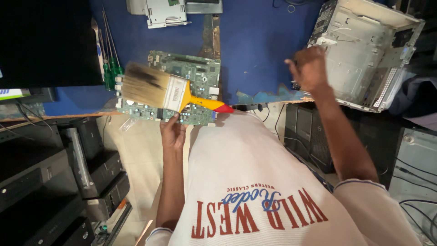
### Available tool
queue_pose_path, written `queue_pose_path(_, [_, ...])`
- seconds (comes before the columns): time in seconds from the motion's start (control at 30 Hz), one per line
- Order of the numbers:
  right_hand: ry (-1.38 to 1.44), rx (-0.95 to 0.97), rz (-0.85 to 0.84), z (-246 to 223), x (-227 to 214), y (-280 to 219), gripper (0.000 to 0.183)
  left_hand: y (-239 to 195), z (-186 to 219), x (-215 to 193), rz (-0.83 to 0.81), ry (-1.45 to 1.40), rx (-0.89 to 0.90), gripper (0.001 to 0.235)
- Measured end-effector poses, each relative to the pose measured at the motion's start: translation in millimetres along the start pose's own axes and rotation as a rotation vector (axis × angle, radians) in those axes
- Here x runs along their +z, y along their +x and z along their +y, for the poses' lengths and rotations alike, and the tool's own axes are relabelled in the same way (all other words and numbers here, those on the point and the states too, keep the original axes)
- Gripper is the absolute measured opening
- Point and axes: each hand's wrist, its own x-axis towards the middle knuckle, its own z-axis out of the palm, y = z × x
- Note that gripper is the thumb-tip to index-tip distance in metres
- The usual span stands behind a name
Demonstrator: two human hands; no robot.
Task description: The person cleans a computer motherboard using a toothbrush and a paintbrush. They scrub various areas of the board, flip it over, and brush off loose debris.
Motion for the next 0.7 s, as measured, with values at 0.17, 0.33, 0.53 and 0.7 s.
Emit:
queue_pose_path(0.17, [0.375,-0.119,-0.015,-120.4,9.4,15.0,0.03,11.1,-17.0,3.5,-0.036,0.066,-0.068,0.043])
queue_pose_path(0.33, [0.322,-0.07,-0.002,-200.5,10.3,18.3,0.037,23.1,-38.7,20.7,-0.03,0.074,-0.1,0.043])
queue_pose_path(0.53, [0.263,0.042,-0.024,-209.6,17.2,25.6,0.039,35.9,-56.8,36.2,-0.05,0.116,-0.144,0.037])
queue_pose_path(0.7, [0.181,-0.02,-0.027,-201.3,22.7,26.5,0.041,39.3,-61.6,39.8,-0.061,0.139,-0.173,0.035])
